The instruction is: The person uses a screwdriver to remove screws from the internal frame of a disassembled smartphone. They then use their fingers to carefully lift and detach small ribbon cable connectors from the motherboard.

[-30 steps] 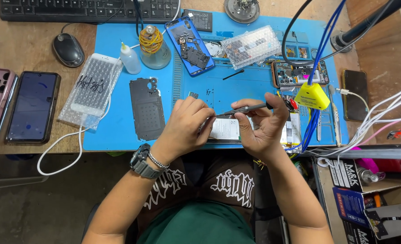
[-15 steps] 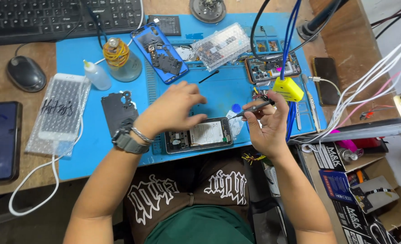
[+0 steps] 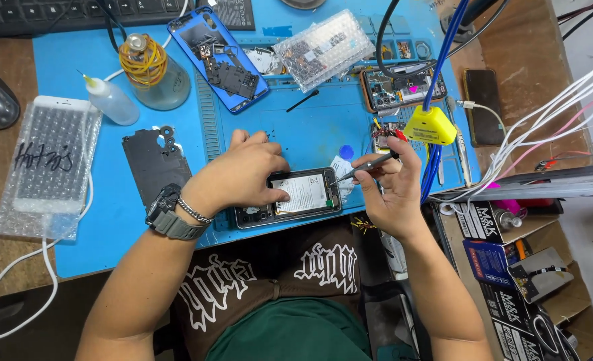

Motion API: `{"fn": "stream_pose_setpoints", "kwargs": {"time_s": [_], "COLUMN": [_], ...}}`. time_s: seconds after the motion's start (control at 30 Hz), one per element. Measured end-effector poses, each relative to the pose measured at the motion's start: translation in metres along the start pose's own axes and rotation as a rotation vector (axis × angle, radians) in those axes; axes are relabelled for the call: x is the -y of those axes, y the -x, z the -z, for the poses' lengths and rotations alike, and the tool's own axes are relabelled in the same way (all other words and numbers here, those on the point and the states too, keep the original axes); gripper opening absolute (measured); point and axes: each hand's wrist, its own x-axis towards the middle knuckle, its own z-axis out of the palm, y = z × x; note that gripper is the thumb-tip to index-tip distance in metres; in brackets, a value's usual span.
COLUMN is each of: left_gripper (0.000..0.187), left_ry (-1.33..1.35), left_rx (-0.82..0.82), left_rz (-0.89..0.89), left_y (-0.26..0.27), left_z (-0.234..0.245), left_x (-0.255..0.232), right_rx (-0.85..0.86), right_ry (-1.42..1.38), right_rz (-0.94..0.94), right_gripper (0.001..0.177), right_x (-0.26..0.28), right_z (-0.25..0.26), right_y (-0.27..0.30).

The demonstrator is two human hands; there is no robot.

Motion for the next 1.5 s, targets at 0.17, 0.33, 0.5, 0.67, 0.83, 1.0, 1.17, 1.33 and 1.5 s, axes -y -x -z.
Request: {"fn": "stream_pose_setpoints", "kwargs": {"time_s": [0.17,0.33,0.5,0.67,0.83,1.0,1.17,1.33,1.5], "left_gripper": [0.046,0.046,0.045,0.044,0.041,0.039,0.039,0.035,0.032], "left_ry": [0.019,0.030,0.030,-0.008,0.034,-0.294,-0.331,-0.395,-0.443], "left_rx": [-0.019,-0.027,-0.052,-0.098,-0.152,-0.240,-0.247,-0.248,-0.217], "left_rz": [0.000,0.000,-0.011,-0.082,-0.291,-0.427,-0.411,-0.393,-0.392], "left_y": [0.001,0.001,0.000,0.003,-0.004,-0.015,-0.013,-0.017,-0.015], "left_z": [-0.001,-0.001,-0.003,-0.001,-0.012,-0.031,-0.027,-0.034,-0.036], "left_x": [0.000,0.000,0.002,-0.007,-0.030,-0.039,-0.044,-0.049,-0.056], "right_rx": [0.014,0.021,-0.001,-0.027,-0.044,-0.091,-0.119,-0.121,-0.101], "right_ry": [0.002,-0.003,-0.003,0.011,0.013,0.015,-0.010,-0.016,-0.014], "right_rz": [-0.005,-0.005,0.017,0.022,0.033,0.070,0.084,0.103,0.101], "right_gripper": [0.073,0.072,0.073,0.074,0.077,0.077,0.076,0.075,0.073], "right_x": [0.013,-0.009,-0.005,-0.001,0.001,-0.001,-0.002,-0.006,-0.009], "right_z": [-0.003,0.000,0.000,0.007,0.009,0.010,0.015,0.015,0.009], "right_y": [-0.002,0.010,0.009,0.012,0.023,0.030,0.033,0.032,0.034]}}
